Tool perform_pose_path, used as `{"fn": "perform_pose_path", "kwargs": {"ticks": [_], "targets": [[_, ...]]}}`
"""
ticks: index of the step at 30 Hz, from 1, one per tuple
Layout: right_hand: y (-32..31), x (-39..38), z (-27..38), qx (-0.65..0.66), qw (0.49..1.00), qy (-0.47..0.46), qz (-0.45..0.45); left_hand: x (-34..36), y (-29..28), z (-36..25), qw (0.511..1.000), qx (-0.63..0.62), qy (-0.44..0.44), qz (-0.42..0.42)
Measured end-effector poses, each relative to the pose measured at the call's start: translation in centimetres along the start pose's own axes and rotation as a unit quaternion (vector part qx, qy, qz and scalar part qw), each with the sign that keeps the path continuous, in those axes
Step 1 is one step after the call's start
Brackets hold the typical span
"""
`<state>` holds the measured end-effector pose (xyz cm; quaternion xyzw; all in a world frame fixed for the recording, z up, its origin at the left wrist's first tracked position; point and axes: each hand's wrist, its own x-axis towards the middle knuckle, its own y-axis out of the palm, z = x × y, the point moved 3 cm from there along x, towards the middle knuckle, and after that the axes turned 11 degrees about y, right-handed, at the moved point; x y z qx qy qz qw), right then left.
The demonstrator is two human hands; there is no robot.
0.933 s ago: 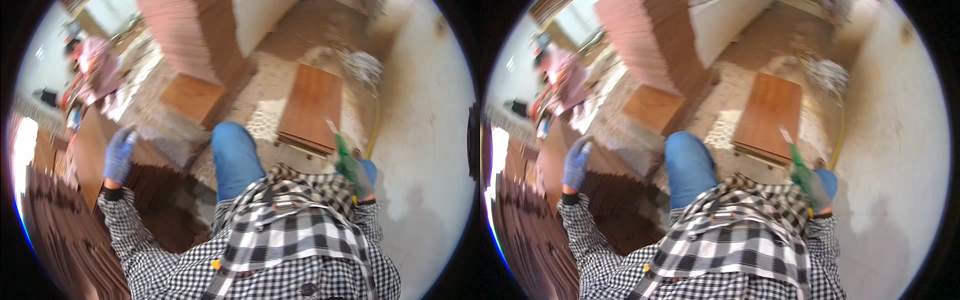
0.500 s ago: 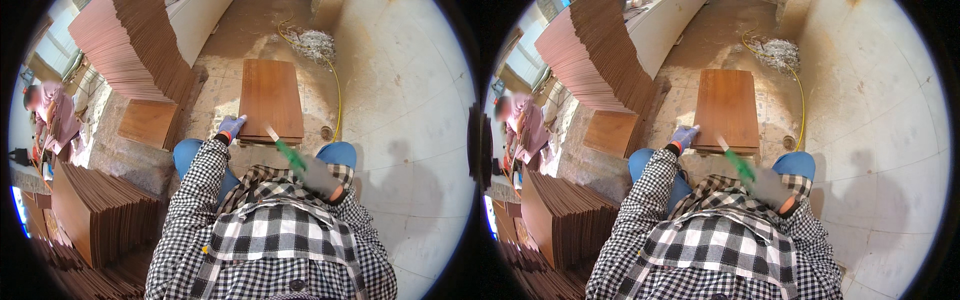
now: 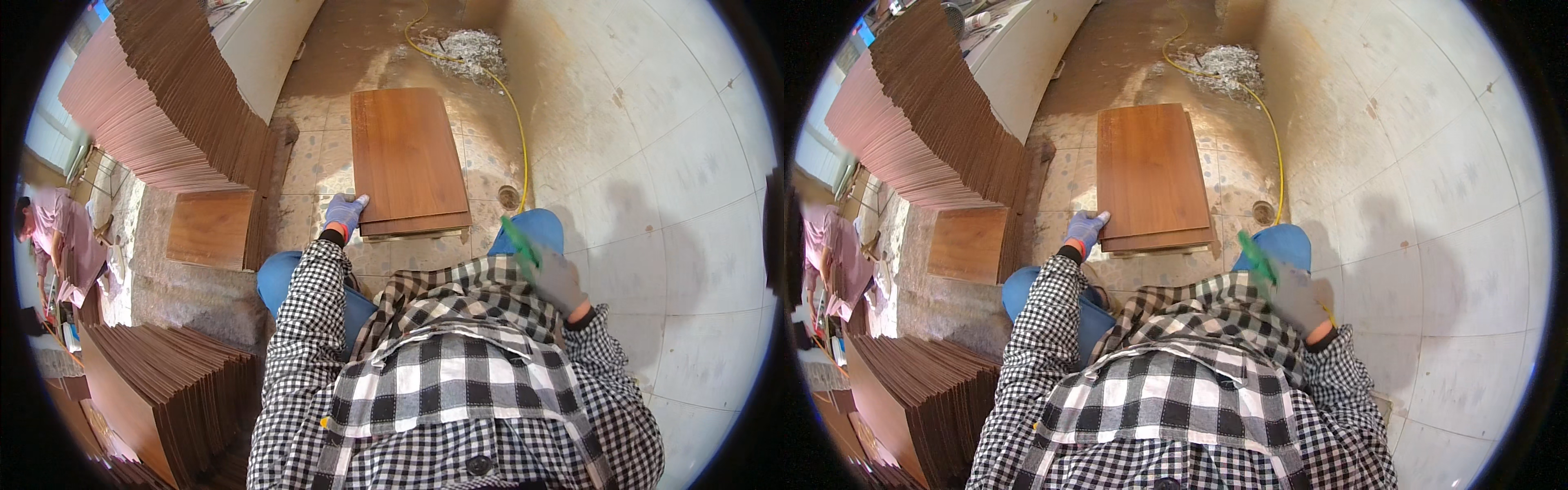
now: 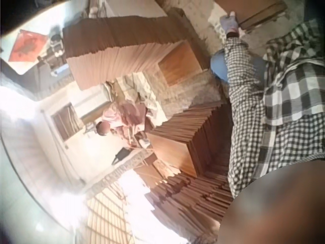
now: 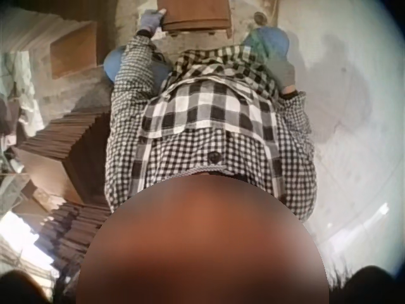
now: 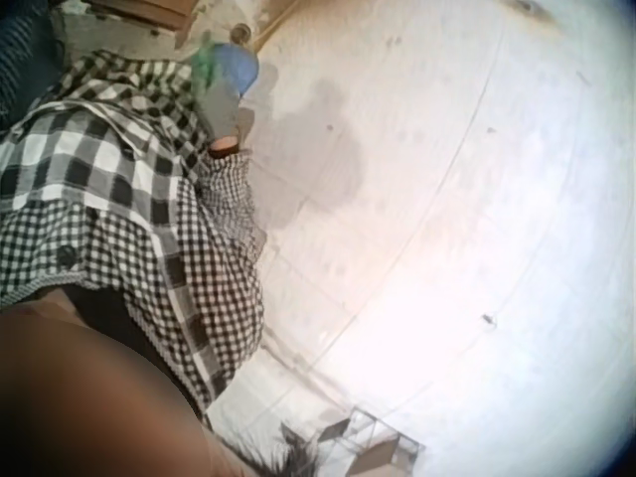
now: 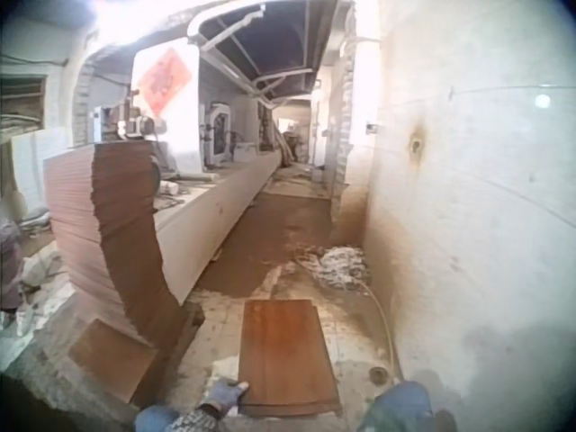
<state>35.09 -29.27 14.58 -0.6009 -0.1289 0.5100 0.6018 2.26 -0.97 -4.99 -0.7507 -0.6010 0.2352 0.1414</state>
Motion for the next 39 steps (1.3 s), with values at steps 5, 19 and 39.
{"fn": "perform_pose_path", "kwargs": {"ticks": [5,19,39], "targets": [[2.2,-0.2,1.4,0.024,0.973,-0.221,0.058,-1.8,-1.4,-0.4,0.988,-0.111,-0.046,0.098],[5.4,9.8,15.5,-0.065,0.927,-0.368,0.005,-8.2,-4.2,-0.6,0.898,-0.137,-0.199,0.368],[4.2,6.5,5.9,0.009,0.973,-0.231,-0.006,0.2,-1.2,7.3,0.998,0.026,-0.049,-0.030]]}}
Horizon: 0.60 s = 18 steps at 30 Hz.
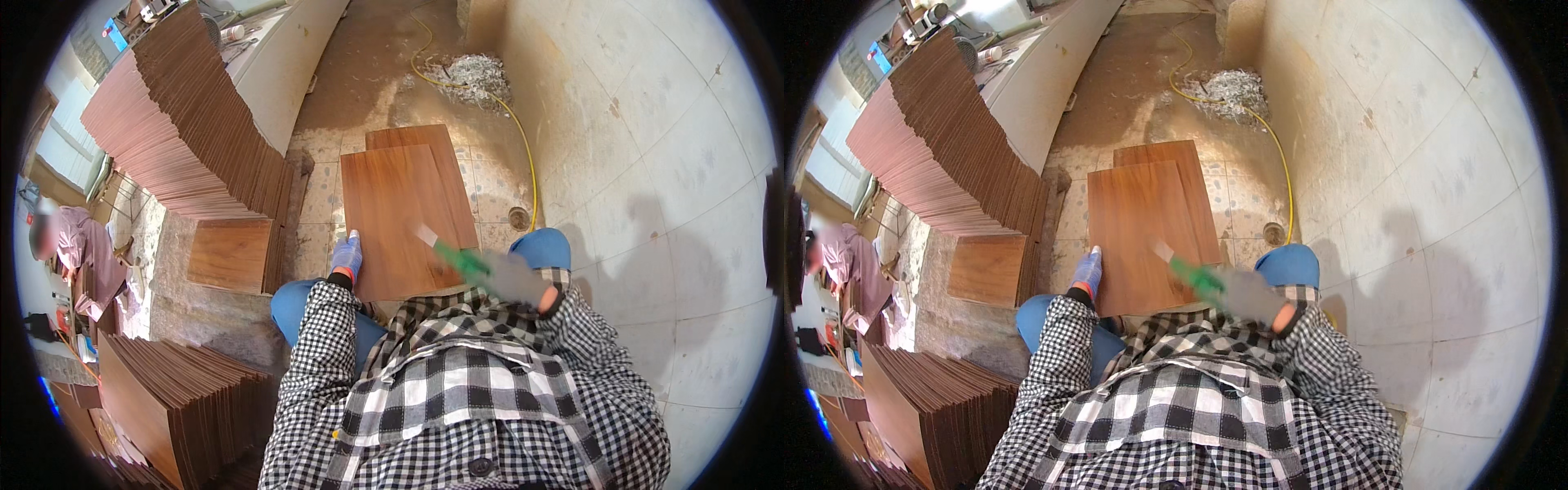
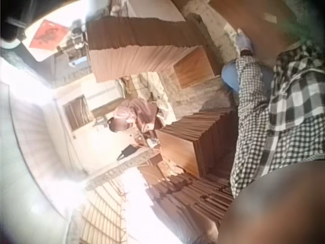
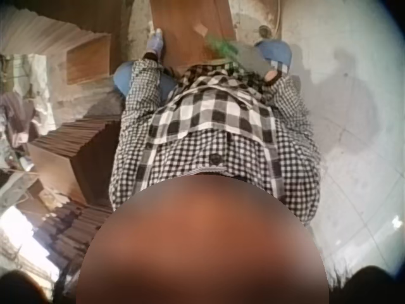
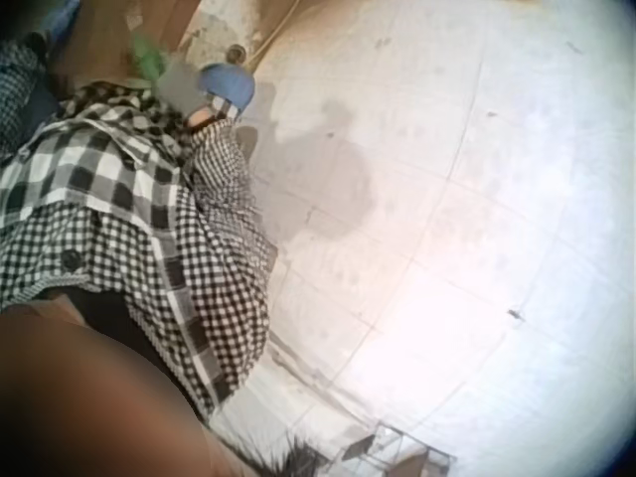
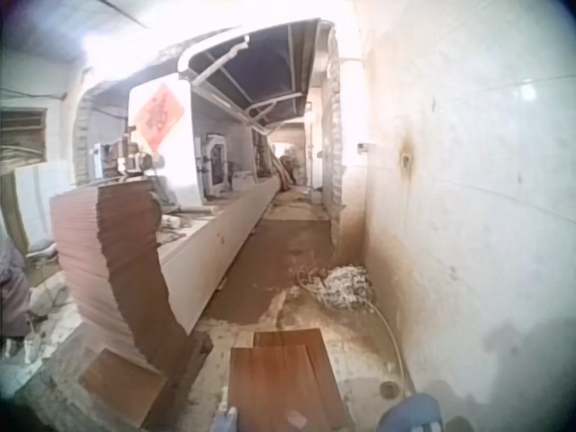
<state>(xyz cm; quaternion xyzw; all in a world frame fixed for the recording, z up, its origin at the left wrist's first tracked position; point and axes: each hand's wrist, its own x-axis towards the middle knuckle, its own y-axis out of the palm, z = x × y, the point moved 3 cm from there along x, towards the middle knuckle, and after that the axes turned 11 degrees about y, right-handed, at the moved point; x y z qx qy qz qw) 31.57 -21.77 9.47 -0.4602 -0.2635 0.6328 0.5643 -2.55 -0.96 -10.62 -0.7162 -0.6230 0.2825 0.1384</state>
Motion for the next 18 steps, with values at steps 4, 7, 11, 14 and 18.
{"fn": "perform_pose_path", "kwargs": {"ticks": [4,7,11,14,18], "targets": [[-1.2,2.4,-1.7,0.021,0.999,0.035,-0.034,1.2,-0.1,-0.1,0.997,-0.069,-0.001,-0.025],[-0.9,-2.4,1.7,-0.040,0.980,-0.096,0.168,0.1,-0.4,-1.2,0.997,-0.069,0.019,-0.009],[-2.3,-5.9,-2.2,-0.029,0.973,0.013,0.229,-0.8,-1.5,-3.4,0.993,0.019,0.029,-0.116],[-3.9,-9.3,-4.1,-0.004,0.957,0.045,0.286,-0.3,-1.4,-4.2,0.985,0.044,0.086,-0.141],[-5.8,-10.3,-8.1,0.230,0.951,0.176,0.109,-0.6,-1.6,-6.3,0.985,-0.052,0.077,-0.147]]}}
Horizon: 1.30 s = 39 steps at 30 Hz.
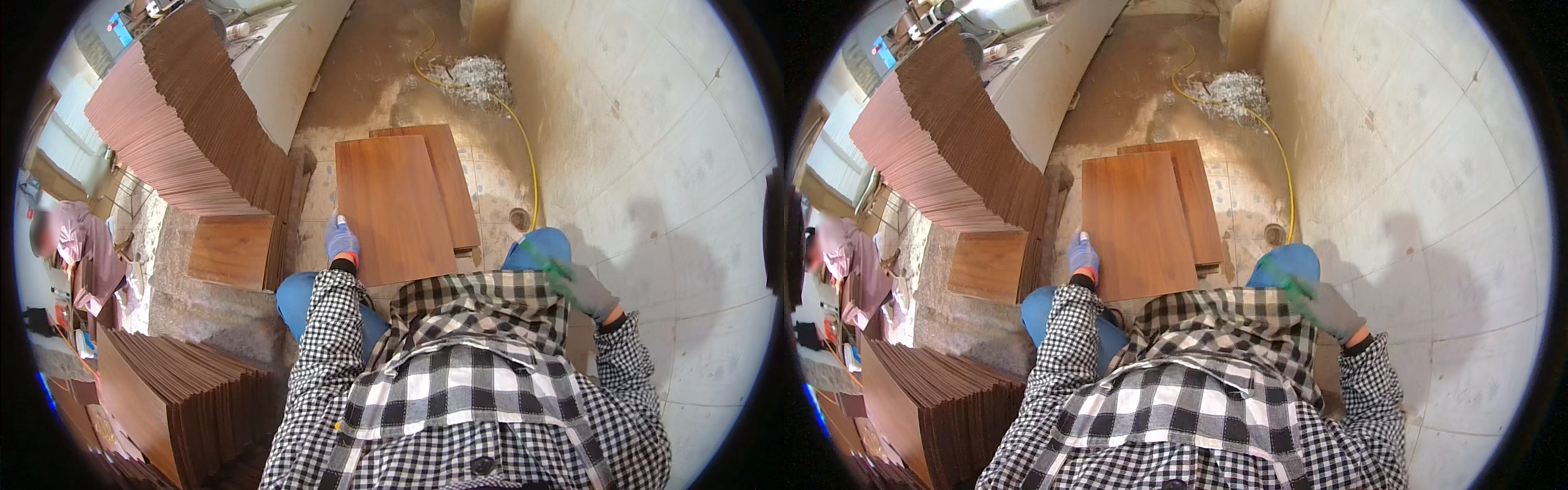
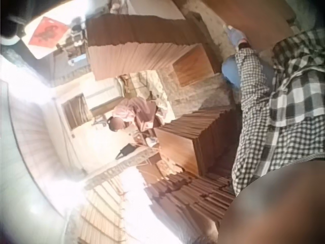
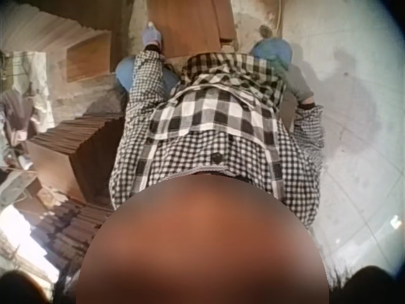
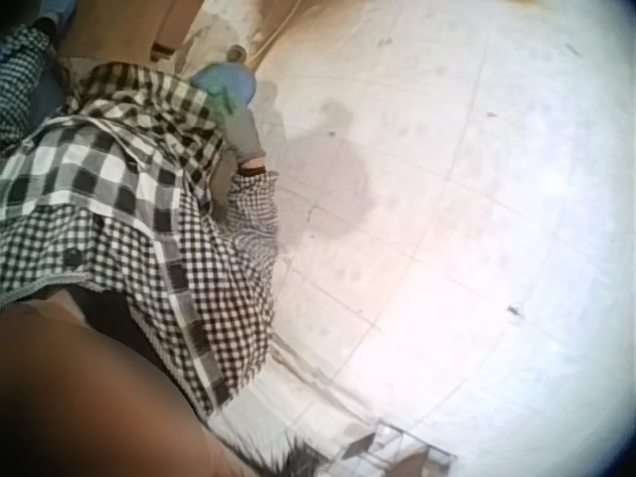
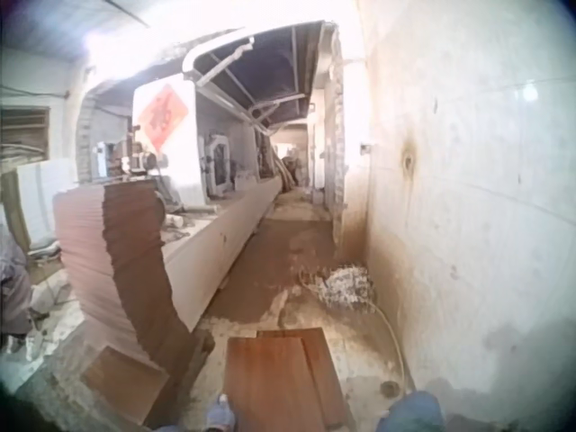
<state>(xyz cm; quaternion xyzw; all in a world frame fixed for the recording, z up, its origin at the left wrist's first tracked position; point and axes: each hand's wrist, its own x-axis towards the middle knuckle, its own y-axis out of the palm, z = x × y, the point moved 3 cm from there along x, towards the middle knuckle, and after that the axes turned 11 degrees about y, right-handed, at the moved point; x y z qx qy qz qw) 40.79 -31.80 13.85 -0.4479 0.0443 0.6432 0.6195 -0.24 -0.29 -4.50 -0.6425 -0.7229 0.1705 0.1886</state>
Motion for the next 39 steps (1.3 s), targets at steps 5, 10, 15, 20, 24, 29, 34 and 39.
{"fn": "perform_pose_path", "kwargs": {"ticks": [5,10,15,20,24,29,34,39], "targets": [[0.9,0.8,3.1,0.014,0.988,-0.097,-0.119,1.0,0.6,3.3,0.945,-0.290,-0.140,0.050],[7.5,0.7,13.5,-0.206,0.853,-0.441,-0.185,-1.0,-1.0,1.4,0.502,-0.715,-0.205,0.442],[13.2,1.3,19.1,-0.344,0.721,-0.594,-0.096,-5.3,-3.5,-9.2,0.524,-0.709,-0.179,0.436],[7.5,7.3,19.5,-0.270,0.900,-0.299,-0.167,-7.6,-5.6,-13.3,0.629,-0.717,-0.157,0.256],[9.6,2.1,14.8,-0.360,0.773,-0.513,-0.098,-6.3,-4.4,-10.6,0.549,-0.715,-0.171,0.396],[6.0,4.2,10.2,-0.397,0.862,-0.298,-0.103,-7.0,-5.4,-12.5,0.709,-0.631,-0.105,0.295],[8.2,2.9,8.8,-0.451,0.782,-0.419,-0.095,-7.7,-6.9,-15.2,0.599,-0.724,-0.153,0.305],[2.9,8.8,10.9,-0.241,0.905,-0.239,-0.256,-7.7,-6.4,-14.3,0.498,-0.770,-0.143,0.373]]}}
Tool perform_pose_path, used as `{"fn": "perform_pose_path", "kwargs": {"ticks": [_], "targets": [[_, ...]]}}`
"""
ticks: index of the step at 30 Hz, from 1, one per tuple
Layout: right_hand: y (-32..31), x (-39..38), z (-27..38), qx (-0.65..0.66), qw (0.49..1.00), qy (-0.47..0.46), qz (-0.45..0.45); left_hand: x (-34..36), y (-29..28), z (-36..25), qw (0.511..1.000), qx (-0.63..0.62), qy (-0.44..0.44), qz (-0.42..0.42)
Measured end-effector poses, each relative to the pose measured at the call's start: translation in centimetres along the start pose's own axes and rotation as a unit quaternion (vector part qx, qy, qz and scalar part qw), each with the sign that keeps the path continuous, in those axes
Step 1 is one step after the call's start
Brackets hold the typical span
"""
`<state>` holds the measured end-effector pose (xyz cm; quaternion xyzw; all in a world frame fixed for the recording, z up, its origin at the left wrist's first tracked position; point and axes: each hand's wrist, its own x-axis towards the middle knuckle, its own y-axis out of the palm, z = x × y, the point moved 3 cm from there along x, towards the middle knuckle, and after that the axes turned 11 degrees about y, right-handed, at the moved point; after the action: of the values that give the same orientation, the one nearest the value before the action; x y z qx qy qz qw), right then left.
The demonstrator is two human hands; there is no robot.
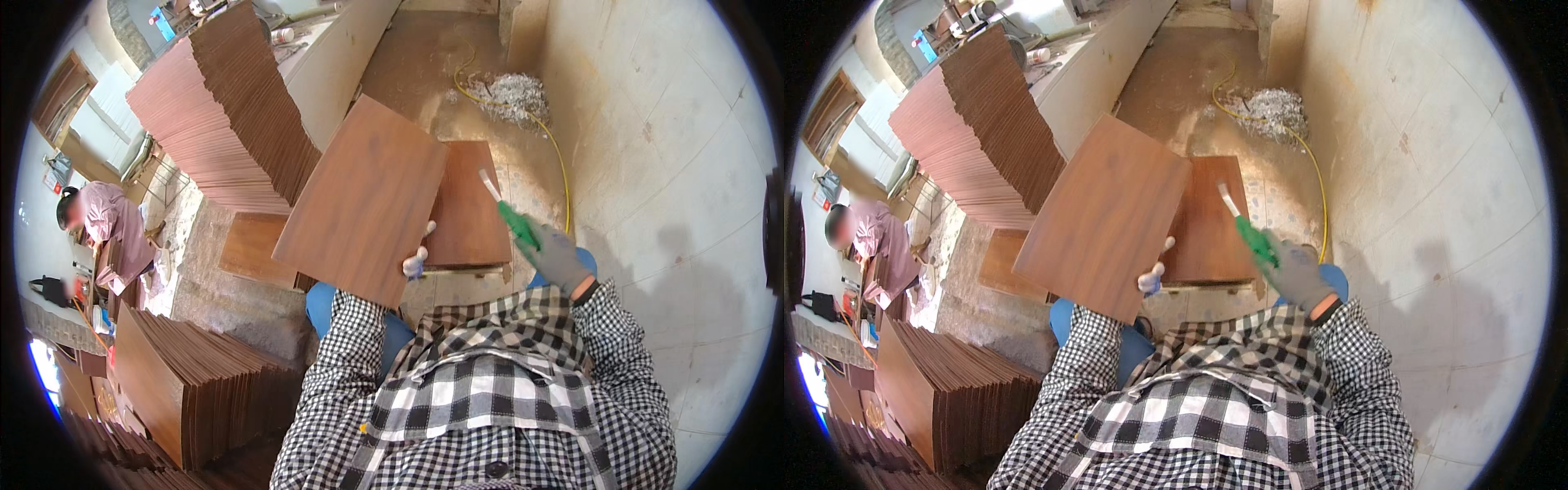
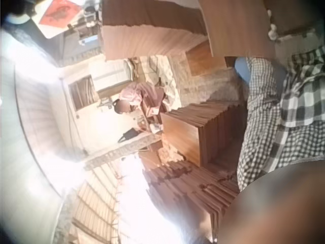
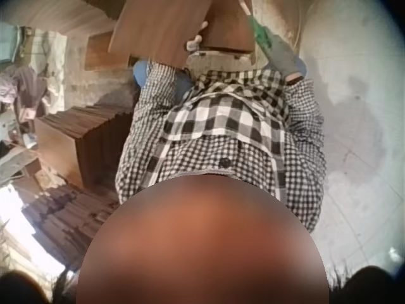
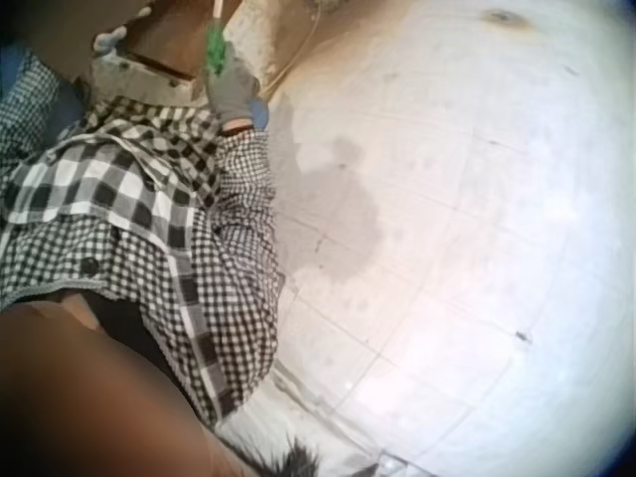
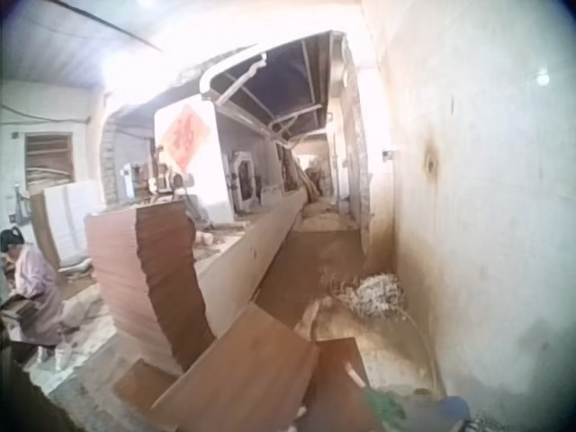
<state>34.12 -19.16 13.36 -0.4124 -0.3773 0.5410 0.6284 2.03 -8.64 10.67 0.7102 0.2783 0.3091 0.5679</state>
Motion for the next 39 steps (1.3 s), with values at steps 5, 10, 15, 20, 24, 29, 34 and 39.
{"fn": "perform_pose_path", "kwargs": {"ticks": [5,10,15,20,24,29,34,39], "targets": [[-1.6,5.1,2.5,0.127,0.988,0.071,0.052,0.1,-1.0,0.2,0.990,-0.096,-0.105,-0.014],[-3.2,2.2,8.8,0.234,0.952,-0.179,0.088,0.3,3.8,3.0,0.987,0.063,0.064,-0.136],[-2.6,3.8,6.1,0.306,0.948,0.000,0.081,0.3,-0.5,0.8,0.998,-0.001,-0.063,0.001],[-2.8,-2.4,6.1,0.229,0.908,-0.091,0.338,0.0,1.0,0.7,0.999,0.043,0.005,0.007],[-1.8,-5.2,2.4,0.321,0.873,0.034,0.365,-0.9,-2.2,-0.7,0.998,0.019,0.058,-0.025],[-3.1,-7.6,-2.7,0.408,0.884,0.139,0.182,0.7,-6.6,-3.3,0.969,0.215,0.049,-0.113],[-5.5,-6.9,-2.5,0.444,0.890,0.095,0.043,1.4,-10.7,-4.9,0.789,0.500,0.192,-0.302],[-4.2,-4.7,4.9,0.035,0.985,-0.054,0.159,1.4,-7.5,-3.1,0.728,0.585,0.157,-0.321]]}}
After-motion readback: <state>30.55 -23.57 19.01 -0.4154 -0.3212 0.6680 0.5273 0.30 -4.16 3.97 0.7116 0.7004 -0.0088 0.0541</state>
